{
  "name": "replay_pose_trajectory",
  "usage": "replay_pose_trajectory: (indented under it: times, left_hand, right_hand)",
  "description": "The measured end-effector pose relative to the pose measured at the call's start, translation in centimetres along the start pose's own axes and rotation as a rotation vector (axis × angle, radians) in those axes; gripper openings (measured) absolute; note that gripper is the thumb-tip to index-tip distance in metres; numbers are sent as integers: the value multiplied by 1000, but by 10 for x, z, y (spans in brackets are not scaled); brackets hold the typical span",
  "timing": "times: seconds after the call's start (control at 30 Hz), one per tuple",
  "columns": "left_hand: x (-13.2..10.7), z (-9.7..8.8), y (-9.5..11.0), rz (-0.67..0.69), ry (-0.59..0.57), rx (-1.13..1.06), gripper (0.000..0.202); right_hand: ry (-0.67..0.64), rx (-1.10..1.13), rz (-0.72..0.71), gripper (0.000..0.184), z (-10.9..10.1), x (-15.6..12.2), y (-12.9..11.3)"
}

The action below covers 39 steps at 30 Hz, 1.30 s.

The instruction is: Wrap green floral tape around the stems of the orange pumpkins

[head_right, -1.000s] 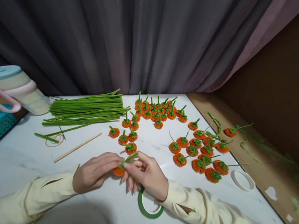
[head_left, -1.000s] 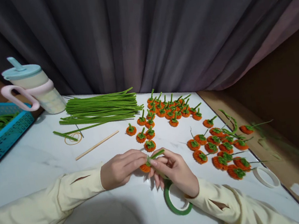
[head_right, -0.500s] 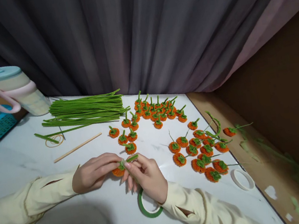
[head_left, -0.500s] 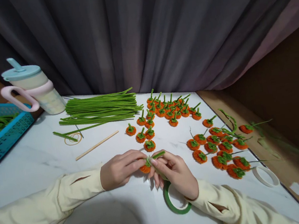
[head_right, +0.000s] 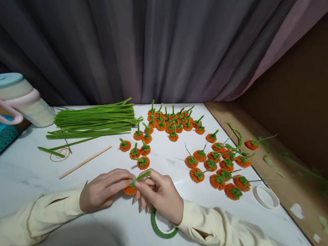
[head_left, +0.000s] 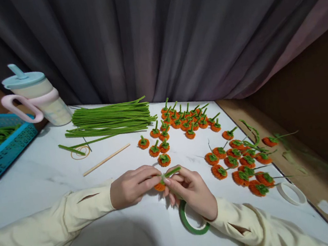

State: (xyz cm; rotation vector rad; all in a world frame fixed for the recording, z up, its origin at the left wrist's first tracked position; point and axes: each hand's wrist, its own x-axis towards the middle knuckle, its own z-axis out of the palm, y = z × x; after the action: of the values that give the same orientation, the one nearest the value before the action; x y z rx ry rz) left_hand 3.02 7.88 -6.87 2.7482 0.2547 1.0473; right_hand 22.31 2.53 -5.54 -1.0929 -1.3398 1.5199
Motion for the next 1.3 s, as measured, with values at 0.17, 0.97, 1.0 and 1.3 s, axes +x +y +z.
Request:
replay_pose_trajectory:
  times: [0.17, 0.97, 1.0, 1.3]
  left_hand:
    - [-1, 2, 0, -7, 17, 7, 42]
    - [6, 0, 12, -259, 78, -363, 26]
    - [6, 0, 12, -259, 76, -371, 26]
    - [6, 0, 13, -246, 78, -373, 29]
  right_hand:
    - [5, 0, -21, 21, 0, -1, 2]
    - [-60, 116, -46, 26, -4, -4, -1]
    - [-72, 118, -58, 23, -5, -5, 0]
    - [-54, 150, -11, 21, -5, -3, -1]
